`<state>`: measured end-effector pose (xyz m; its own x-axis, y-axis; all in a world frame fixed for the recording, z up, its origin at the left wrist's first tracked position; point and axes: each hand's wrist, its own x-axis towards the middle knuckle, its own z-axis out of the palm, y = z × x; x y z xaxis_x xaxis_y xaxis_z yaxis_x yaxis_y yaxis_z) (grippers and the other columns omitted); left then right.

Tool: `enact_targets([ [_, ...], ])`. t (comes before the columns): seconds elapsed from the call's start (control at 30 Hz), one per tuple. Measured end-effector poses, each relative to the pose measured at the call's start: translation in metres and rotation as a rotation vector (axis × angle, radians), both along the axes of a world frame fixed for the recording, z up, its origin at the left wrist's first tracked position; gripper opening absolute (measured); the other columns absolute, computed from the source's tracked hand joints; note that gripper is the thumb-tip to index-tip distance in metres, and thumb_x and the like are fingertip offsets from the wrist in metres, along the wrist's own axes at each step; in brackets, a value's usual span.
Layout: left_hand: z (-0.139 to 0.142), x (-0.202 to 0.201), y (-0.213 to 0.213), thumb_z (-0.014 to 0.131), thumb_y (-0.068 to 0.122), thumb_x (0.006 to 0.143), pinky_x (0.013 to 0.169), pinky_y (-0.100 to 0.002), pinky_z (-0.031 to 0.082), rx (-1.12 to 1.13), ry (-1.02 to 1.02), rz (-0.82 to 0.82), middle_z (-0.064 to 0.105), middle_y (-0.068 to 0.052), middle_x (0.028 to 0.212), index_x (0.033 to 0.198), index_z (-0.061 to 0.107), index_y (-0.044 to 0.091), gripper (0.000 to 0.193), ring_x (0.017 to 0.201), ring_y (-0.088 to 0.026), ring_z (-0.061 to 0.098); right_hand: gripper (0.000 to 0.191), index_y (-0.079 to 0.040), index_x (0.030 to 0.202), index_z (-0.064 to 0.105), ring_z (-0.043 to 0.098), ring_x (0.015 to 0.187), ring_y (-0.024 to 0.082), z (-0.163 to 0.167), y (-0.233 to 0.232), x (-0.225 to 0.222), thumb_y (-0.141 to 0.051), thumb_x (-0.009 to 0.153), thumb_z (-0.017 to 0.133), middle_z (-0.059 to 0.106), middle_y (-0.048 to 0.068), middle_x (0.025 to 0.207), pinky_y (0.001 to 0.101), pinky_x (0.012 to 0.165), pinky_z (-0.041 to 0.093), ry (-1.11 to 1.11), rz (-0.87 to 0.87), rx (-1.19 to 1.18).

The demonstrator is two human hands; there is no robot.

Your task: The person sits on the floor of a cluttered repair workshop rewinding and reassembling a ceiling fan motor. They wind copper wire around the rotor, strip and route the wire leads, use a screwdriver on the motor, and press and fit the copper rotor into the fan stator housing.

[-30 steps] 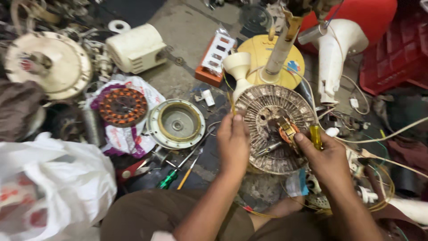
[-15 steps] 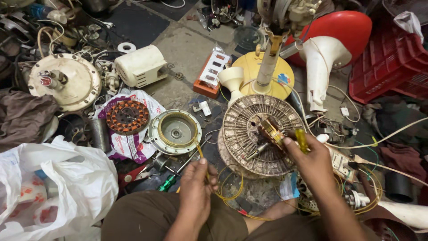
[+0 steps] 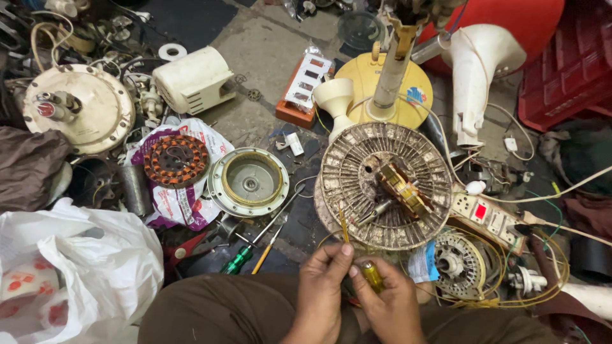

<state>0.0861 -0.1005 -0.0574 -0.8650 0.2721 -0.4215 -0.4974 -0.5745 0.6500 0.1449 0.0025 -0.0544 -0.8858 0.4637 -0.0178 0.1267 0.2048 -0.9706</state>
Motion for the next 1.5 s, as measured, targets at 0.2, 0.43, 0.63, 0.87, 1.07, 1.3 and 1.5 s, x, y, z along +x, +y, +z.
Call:
enact_targets([
  [0.2,0.029,-0.008,-0.008,0.068,0.015,0.091,0.074,-0.030,0.056,-0.079,-0.060,0.037,0.078,-0.008,0.083,0.093,0.071,0.001,0.014,0.075,-0.015,0.071,0.018,0.002,0.110,0.066,0.077,0.080,0.014,0.000,0.014,0.011,-0.005,0.093,0.066,0.080,0.009,0.085,0.0263,0.074,0.061,0.057,-0.195,-0.080],
  [0.43,0.085,-0.078,-0.069,0.069,0.022,0.095,0.057,-0.037,0.050,-1.017,0.530,-0.245,0.071,-0.013,0.072,0.100,0.074,0.009,0.015,0.059,-0.022,0.066,0.008,0.003,0.095,0.072,0.067,0.065,0.016,-0.010,0.043,0.036,-0.004,0.092,0.069,0.071,0.010,0.073,0.0291,0.063,0.056,-0.027,-0.324,-0.113],
  [0.63,0.112,-0.132,-0.050,0.069,0.019,0.093,0.067,-0.049,0.053,-1.268,1.192,-0.124,0.073,-0.015,0.090,0.100,0.071,0.010,0.012,0.079,-0.038,0.069,0.028,0.004,0.074,0.068,0.056,0.046,0.012,-0.022,0.033,0.034,-0.017,0.093,0.071,0.065,0.010,0.057,0.0277,0.045,0.045,-0.261,-0.201,-0.194],
  [0.87,0.101,-0.147,-0.035,0.070,0.018,0.090,0.066,-0.048,0.055,-1.216,1.294,-0.166,0.072,-0.014,0.090,0.099,0.071,0.010,0.012,0.076,-0.037,0.070,0.026,0.000,0.087,0.058,0.033,0.029,0.018,0.005,0.016,0.010,-0.025,0.093,0.061,0.056,0.015,0.049,0.0334,0.028,0.026,-0.450,-0.282,-0.662],
  [1.07,0.094,-0.144,-0.037,0.071,0.014,0.088,0.066,-0.046,0.055,-1.081,1.380,-0.137,0.070,-0.013,0.087,0.098,0.070,0.010,0.011,0.077,-0.035,0.070,0.039,0.004,0.084,0.056,0.032,0.026,0.023,0.007,0.018,0.006,-0.033,0.094,0.064,0.045,0.013,0.042,0.0380,0.028,0.027,-0.630,-0.275,-0.749],
  [1.3,0.094,-0.142,-0.035,0.071,0.013,0.087,0.065,-0.044,0.056,-1.010,1.342,-0.212,0.072,-0.011,0.087,0.096,0.072,0.010,0.010,0.075,-0.033,0.071,0.027,0.002,0.089,0.060,0.038,0.030,0.023,-0.036,0.022,0.015,-0.024,0.090,0.066,0.053,0.017,0.044,0.0371,0.032,0.034,-0.590,-0.254,-0.738],
  [1.5,0.088,-0.140,-0.033,0.071,0.016,0.088,0.065,-0.039,0.057,-0.939,1.293,-0.233,0.075,-0.008,0.093,0.098,0.074,0.012,0.011,0.075,-0.029,0.073,0.034,0.001,0.091,0.061,0.039,0.030,0.019,-0.051,0.030,0.021,-0.033,0.094,0.064,0.061,0.016,0.048,0.0334,0.031,0.030,-0.643,-0.139,-0.658],
])
